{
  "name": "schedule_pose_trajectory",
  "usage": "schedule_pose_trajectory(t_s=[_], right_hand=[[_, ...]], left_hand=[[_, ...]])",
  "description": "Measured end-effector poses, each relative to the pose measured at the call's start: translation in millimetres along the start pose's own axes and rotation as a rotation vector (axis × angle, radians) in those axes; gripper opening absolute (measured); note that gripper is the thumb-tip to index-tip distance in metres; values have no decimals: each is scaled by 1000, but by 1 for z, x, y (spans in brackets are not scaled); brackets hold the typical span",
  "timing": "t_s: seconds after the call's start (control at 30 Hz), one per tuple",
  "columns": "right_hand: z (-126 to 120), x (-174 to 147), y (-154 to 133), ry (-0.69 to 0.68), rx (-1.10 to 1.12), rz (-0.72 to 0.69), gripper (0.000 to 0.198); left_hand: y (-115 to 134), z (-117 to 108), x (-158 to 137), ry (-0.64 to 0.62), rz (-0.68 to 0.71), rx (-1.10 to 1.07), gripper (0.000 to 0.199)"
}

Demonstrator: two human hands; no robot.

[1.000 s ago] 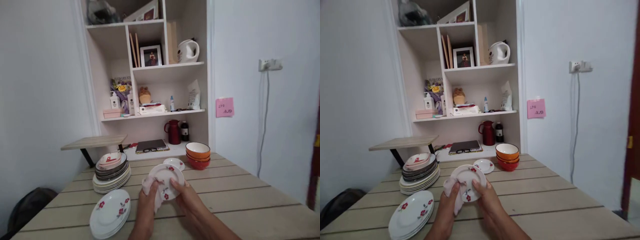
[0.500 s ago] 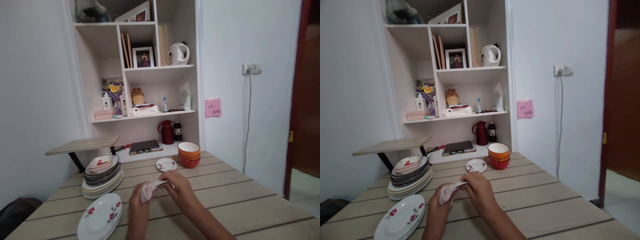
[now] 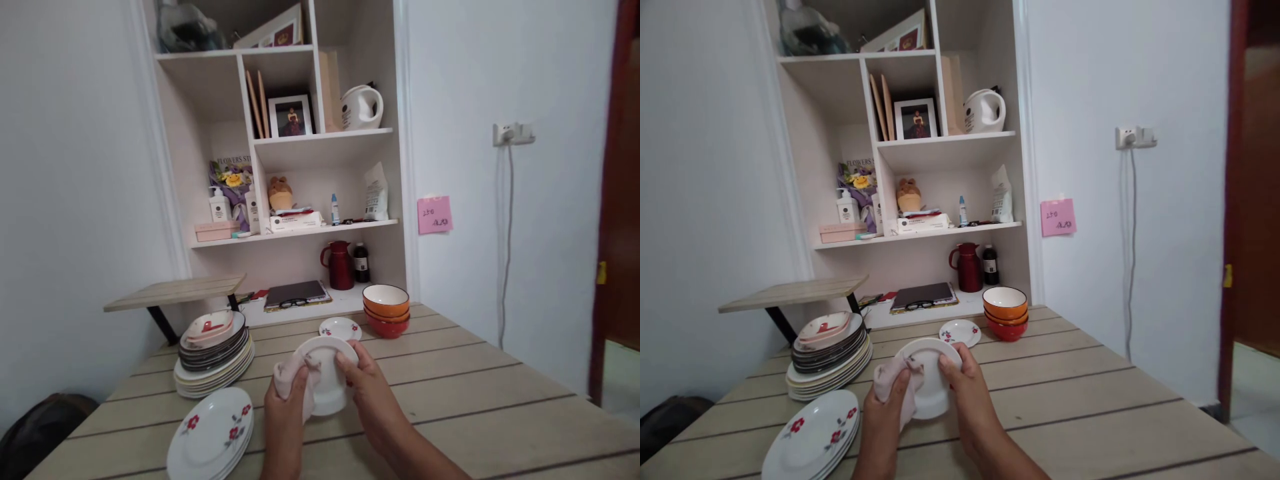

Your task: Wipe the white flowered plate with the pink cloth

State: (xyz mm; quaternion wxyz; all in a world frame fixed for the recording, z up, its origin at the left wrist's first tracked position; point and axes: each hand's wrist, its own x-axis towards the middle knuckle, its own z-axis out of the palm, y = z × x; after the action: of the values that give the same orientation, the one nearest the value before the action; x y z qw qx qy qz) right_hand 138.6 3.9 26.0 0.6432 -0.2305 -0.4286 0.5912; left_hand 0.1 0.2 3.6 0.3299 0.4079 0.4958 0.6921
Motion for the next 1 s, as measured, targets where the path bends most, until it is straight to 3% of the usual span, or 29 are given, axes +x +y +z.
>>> schedule_pose_trajectory(t_s=[0.13,0.27,0.4,0.5,0.63,0.77,0.83,0.93,1.0], right_hand=[[6,-3,6,49,215,97,46],[8,-4,12,-12,277,148,50],[0,2,5,1,-41,123,42],[-8,6,-9,16,-437,-148,33],[-11,4,-26,-111,-812,-377,21],[-10,1,-32,-219,-1009,-415,8],[-10,1,-30,-227,-1023,-394,8],[-10,2,-26,-208,-1009,-377,10],[-10,2,-24,-203,-1004,-386,10]], left_hand=[[-12,1,3,12,-70,-72,62],[-17,-2,2,5,-141,-142,69],[-12,-3,1,26,-107,-88,64],[-6,-1,-1,-4,15,12,51],[-2,1,-6,-111,184,65,37],[-3,2,-8,-137,250,138,32],[-4,1,-4,-67,286,142,37],[-11,-1,5,111,349,90,64],[-16,-3,11,108,355,110,80]])
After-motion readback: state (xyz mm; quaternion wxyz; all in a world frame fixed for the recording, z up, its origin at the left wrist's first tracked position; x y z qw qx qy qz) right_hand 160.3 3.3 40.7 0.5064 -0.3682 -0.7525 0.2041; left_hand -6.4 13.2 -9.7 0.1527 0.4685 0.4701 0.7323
